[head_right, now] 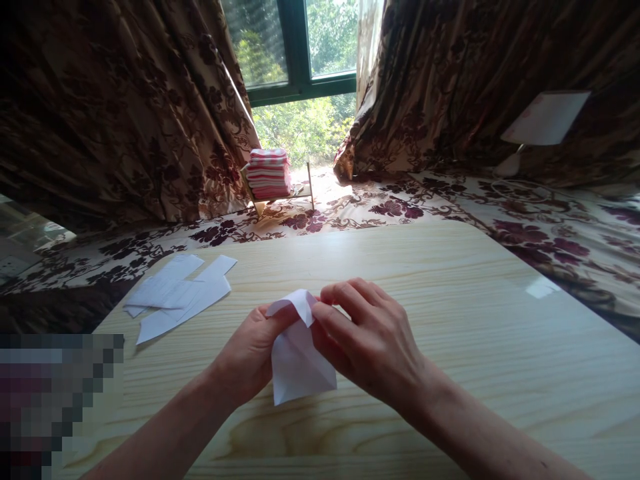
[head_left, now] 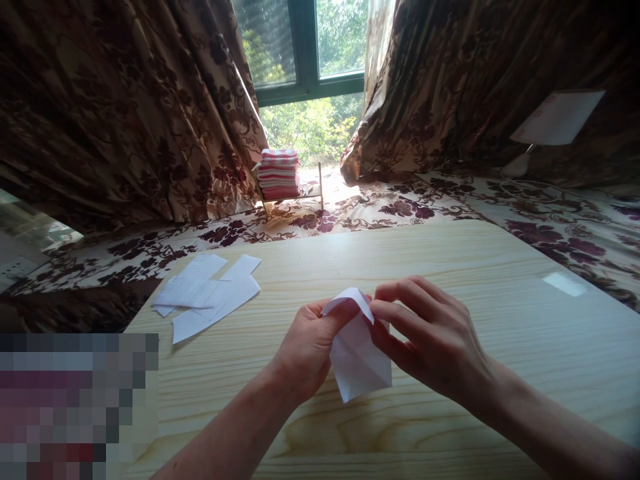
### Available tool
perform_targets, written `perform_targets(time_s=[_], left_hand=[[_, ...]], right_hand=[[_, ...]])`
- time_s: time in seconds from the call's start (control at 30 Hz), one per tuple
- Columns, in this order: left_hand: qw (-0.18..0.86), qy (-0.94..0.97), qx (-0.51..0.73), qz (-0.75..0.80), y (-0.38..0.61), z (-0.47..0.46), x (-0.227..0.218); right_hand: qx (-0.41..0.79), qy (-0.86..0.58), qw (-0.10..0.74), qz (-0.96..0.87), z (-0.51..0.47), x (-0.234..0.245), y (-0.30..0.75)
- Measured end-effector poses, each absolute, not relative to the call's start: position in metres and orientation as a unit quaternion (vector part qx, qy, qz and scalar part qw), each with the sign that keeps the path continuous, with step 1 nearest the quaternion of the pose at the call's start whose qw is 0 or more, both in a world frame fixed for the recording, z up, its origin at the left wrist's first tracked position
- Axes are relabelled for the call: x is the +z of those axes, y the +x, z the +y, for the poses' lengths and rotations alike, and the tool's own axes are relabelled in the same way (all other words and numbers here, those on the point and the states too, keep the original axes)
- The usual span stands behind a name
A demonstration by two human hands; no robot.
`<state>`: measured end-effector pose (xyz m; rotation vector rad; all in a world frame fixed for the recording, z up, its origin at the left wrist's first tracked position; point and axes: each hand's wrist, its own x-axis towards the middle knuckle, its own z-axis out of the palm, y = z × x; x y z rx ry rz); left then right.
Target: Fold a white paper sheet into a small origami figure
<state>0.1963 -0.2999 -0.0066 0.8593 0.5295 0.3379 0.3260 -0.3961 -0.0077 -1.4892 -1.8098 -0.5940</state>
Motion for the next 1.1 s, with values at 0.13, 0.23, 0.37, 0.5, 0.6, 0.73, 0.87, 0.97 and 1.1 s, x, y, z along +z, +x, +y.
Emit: perform_targets(time_s=[0.13, 0.23, 0.37, 0.5, 0.6, 0.73, 0.87, 0.97, 1.1], left_hand=[[0.862, 0.413, 0.169, 0.241, 0.1961, -0.3010, -0.0057], [0.856, 0.413, 0.180, 0.253, 0.1966, -0.3021, -0.0055], [0.842, 0.419, 0.192, 0.281, 0.1977, -0.3024, -0.0067], [0.827, 0.442, 0.205, 0.280, 0.1985, -0.3031, -0.0077], [0.820, 0.458, 0.209, 0.272, 0.1985, -0.3036, -0.0077], [0.807, 0.477, 0.212, 0.276, 0.1979, -0.3033, -0.0090], [0.794, 0.495, 0.219, 0.276, 0.1982, -0.3022, -0.0114], [0.789, 0.499, 0.220, 0.283, 0.1987, -0.3014, -0.0109], [0.802, 0.486, 0.204, 0.282, 0.1985, -0.3005, -0.0075]], right_hand=[[-0.215, -0.577, 0.363, -0.700, -0.3957, -0.0073, 0.3254], [-0.204, -0.574, 0.381, -0.696, -0.3954, -0.0067, 0.3241], [-0.208, -0.582, 0.405, -0.674, -0.3952, -0.0063, 0.3229], [-0.208, -0.591, 0.407, -0.664, -0.3956, -0.0067, 0.3237], [-0.202, -0.582, 0.399, -0.680, -0.3960, -0.0070, 0.3249], [-0.190, -0.586, 0.397, -0.681, -0.3956, -0.0079, 0.3257], [-0.125, -0.622, 0.417, -0.651, -0.3942, -0.0103, 0.3250], [-0.045, -0.665, 0.428, -0.611, -0.3935, -0.0119, 0.3244], [0.068, -0.698, 0.416, -0.579, -0.3936, -0.0124, 0.3247]])
